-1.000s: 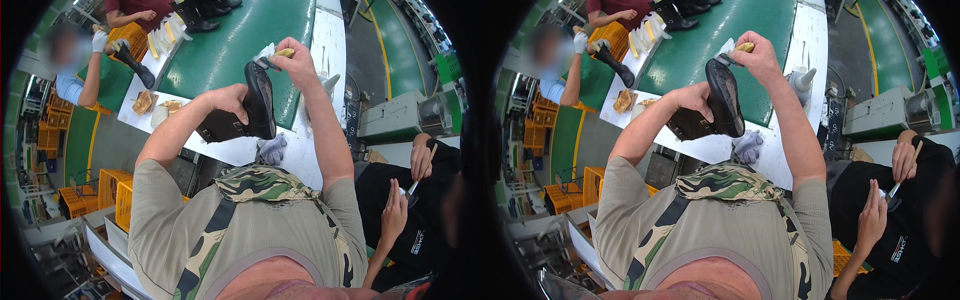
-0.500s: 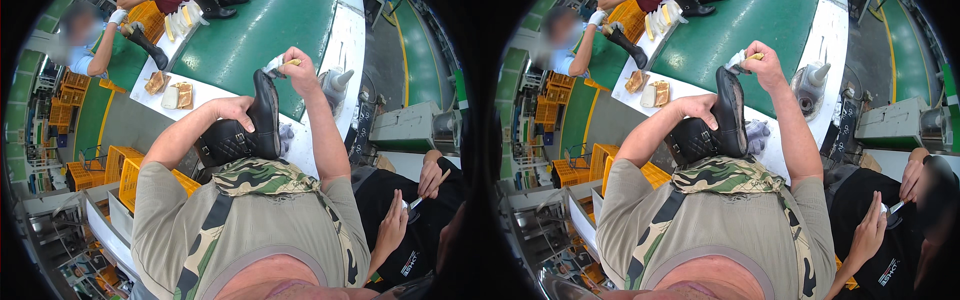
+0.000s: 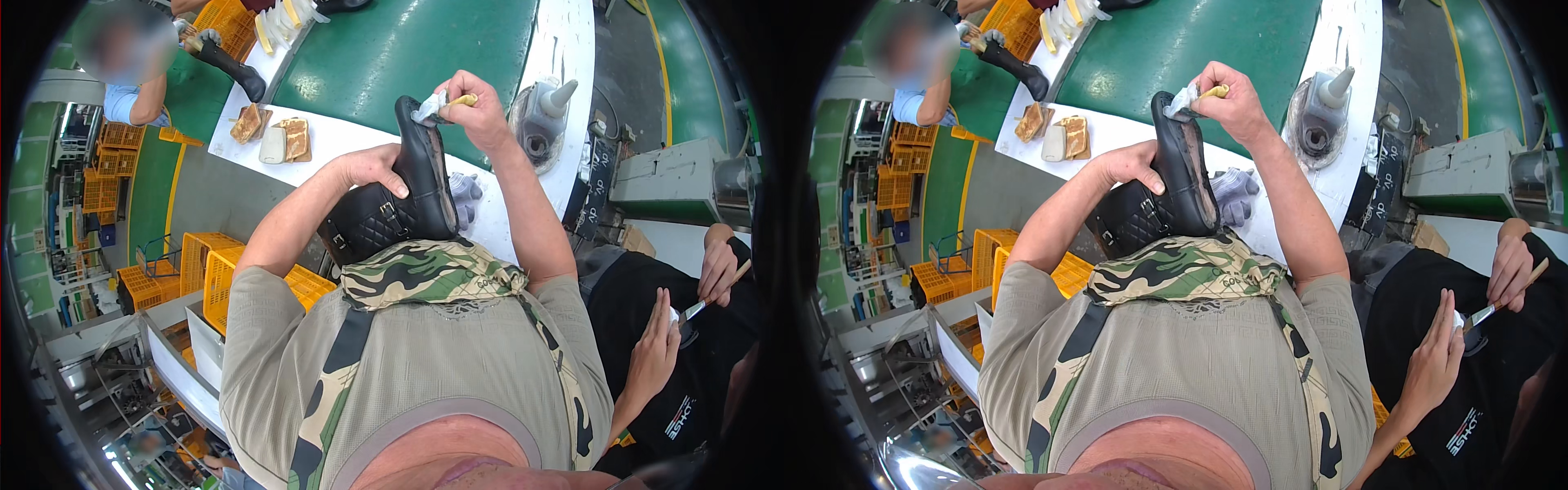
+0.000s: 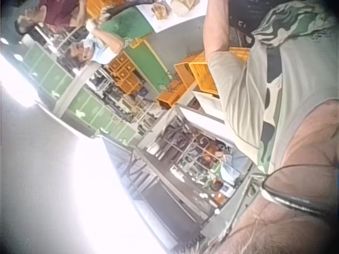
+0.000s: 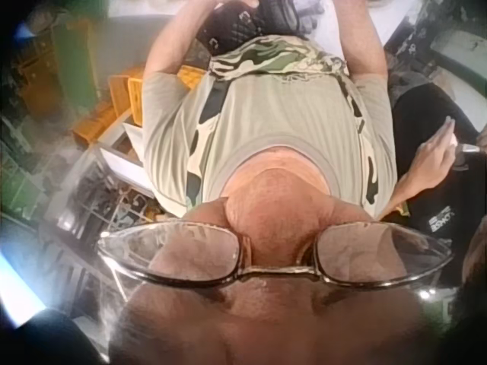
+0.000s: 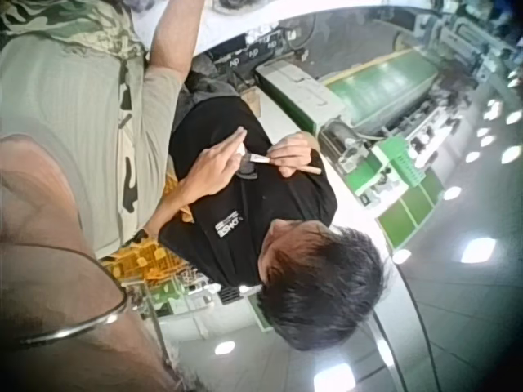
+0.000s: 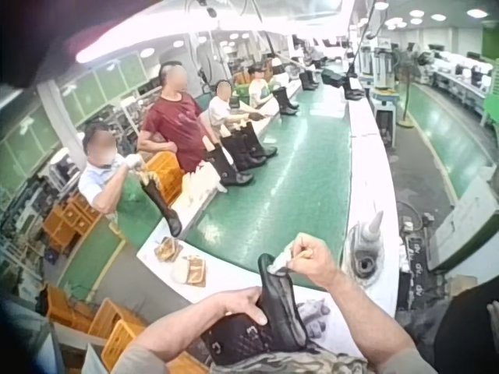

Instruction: The recorder applies adhesive or glue to the bottom of black boots using a small brush at a footwear manufacturing assembly line.

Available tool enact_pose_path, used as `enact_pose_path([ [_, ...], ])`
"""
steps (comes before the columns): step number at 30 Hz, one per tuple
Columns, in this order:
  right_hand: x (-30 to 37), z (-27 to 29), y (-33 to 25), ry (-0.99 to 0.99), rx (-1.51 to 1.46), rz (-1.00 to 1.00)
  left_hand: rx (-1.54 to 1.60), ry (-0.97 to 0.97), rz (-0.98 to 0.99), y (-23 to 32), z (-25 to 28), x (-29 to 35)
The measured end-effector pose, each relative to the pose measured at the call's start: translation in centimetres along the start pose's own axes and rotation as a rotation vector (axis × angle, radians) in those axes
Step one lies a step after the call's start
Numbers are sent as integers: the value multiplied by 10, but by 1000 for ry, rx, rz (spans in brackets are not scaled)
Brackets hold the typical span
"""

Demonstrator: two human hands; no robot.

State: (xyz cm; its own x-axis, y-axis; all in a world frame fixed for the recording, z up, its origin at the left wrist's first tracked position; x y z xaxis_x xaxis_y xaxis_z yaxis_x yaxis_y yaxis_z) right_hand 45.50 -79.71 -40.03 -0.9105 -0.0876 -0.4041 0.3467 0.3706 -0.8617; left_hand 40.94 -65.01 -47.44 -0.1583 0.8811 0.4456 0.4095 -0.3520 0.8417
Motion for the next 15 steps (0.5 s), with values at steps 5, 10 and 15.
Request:
enact_pose_path([
  [5, 23, -5, 2, -30, 14, 13, 17, 62, -10, -8, 0, -1],
  [10, 54, -11, 14, -27, 15, -75, 76, 110, -9, -21, 4, -1],
  [15, 85, -22, 21, -63, 42, -93, 131, 173, -37, -36, 13, -1],
])
Point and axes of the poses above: each hand's wrist, its own x-axis away from the middle knuckle, its own z-axis out of the back of the hand, y = z × x, the point moved 9 cm from there along -x, towards the middle knuckle, and after that the axes turned 8 degrees about z, right-handed, at the moved point
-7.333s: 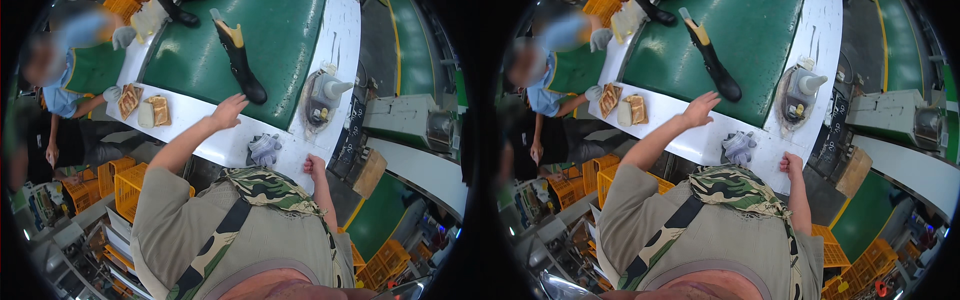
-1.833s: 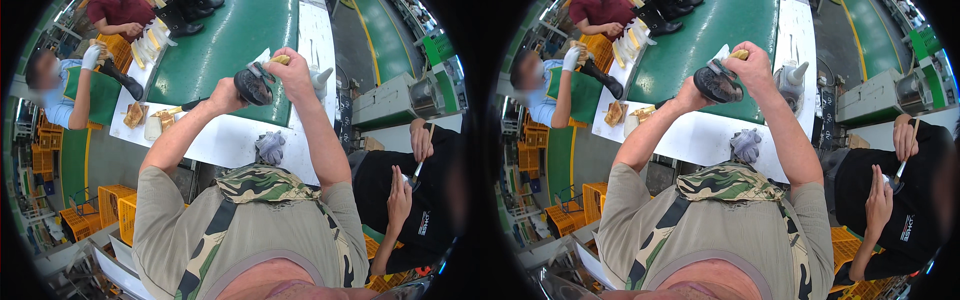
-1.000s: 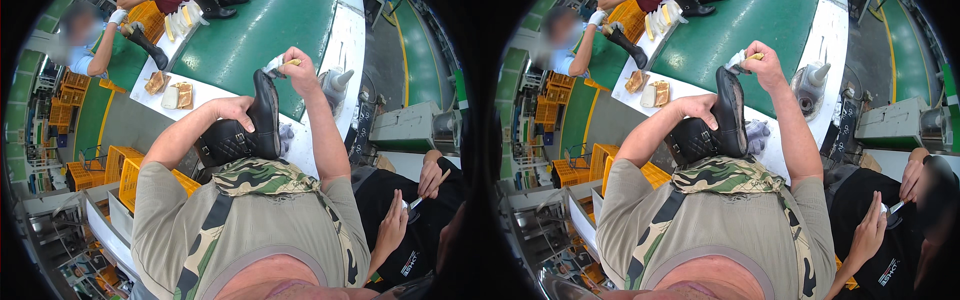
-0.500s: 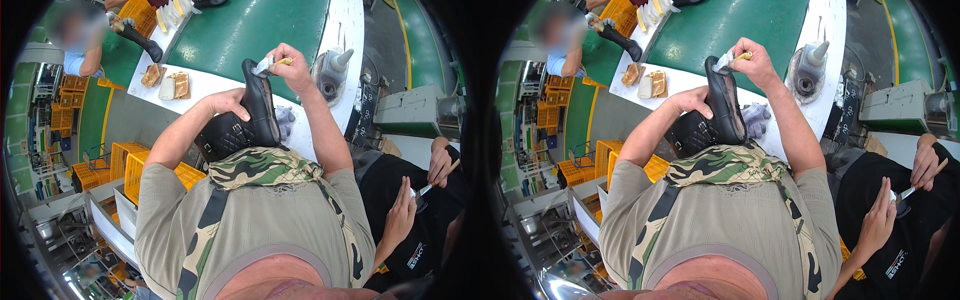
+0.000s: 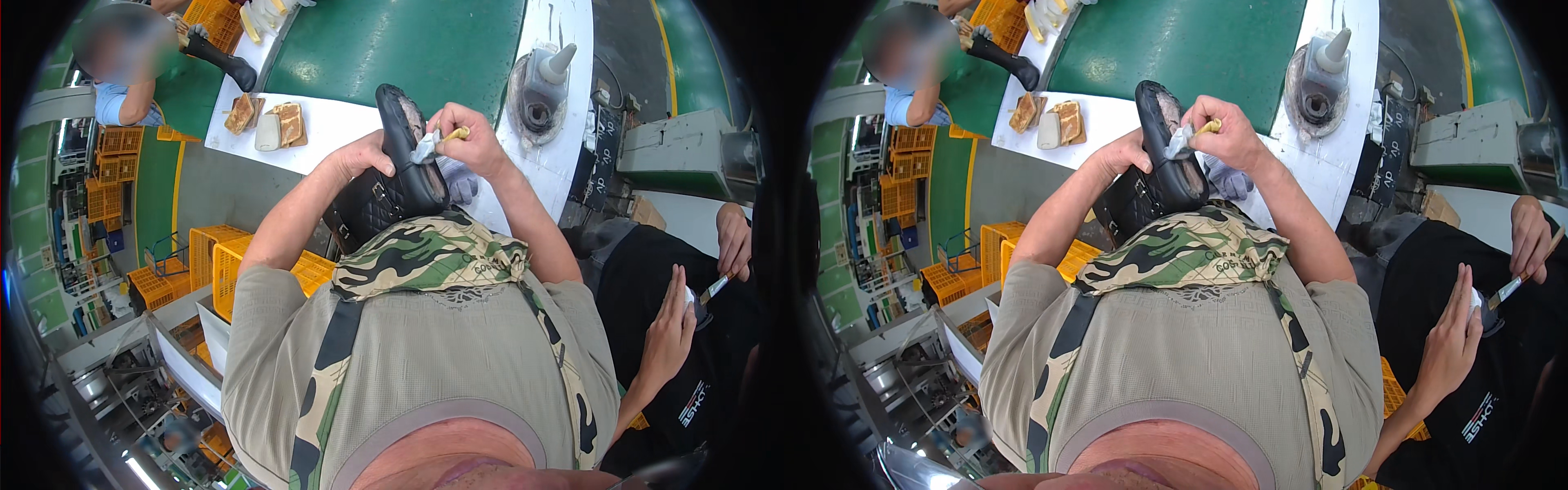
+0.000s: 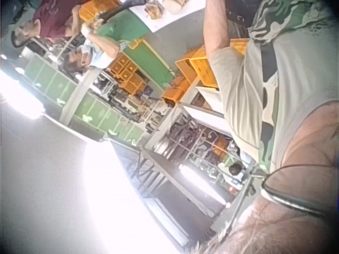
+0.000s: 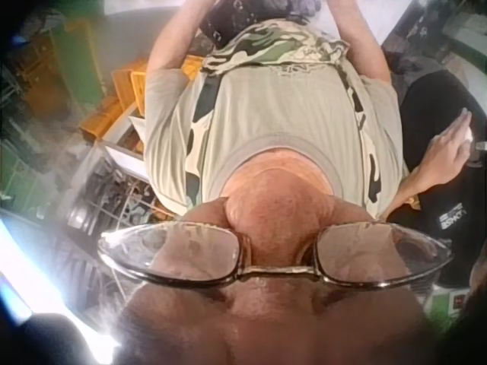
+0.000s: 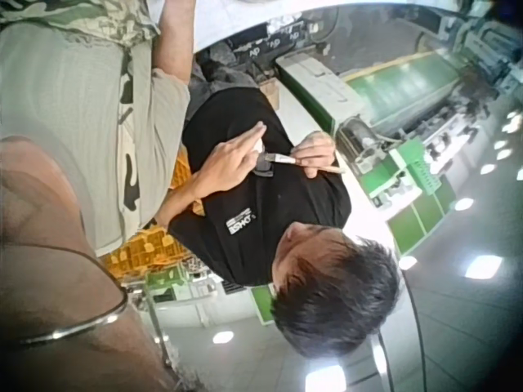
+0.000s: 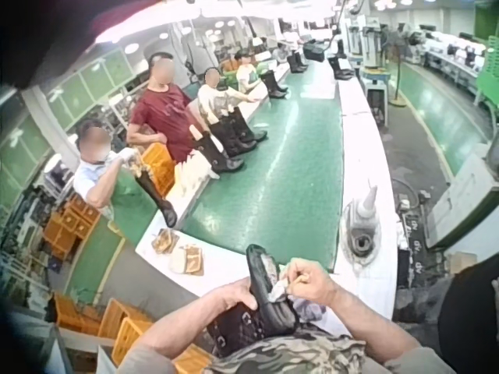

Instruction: The recorder applies adhesive or glue to the bottom of black boots using a small brush at a footwear manufacturing assembly line.

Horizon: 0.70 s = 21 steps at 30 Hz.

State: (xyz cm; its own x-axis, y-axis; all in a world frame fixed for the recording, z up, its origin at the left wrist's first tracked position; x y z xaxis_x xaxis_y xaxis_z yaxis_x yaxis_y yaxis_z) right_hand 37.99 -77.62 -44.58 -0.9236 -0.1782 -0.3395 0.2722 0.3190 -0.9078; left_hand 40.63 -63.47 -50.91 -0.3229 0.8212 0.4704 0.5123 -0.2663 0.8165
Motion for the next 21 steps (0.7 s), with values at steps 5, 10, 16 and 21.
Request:
enact_pose_path([
  [5, 25, -5, 13, -4, -25, -74, 129, -15, 58, -28, 8, -6],
  [10, 36, -11, 19, -63, -18, -109, 201, -23, 71, -53, 14, -14],
  [16, 41, -14, 18, -134, 25, -94, 264, -30, 90, -74, 17, -19],
  [21, 46, -13, 19, -156, 13, -109, 326, -38, 97, -80, 18, -19],
])
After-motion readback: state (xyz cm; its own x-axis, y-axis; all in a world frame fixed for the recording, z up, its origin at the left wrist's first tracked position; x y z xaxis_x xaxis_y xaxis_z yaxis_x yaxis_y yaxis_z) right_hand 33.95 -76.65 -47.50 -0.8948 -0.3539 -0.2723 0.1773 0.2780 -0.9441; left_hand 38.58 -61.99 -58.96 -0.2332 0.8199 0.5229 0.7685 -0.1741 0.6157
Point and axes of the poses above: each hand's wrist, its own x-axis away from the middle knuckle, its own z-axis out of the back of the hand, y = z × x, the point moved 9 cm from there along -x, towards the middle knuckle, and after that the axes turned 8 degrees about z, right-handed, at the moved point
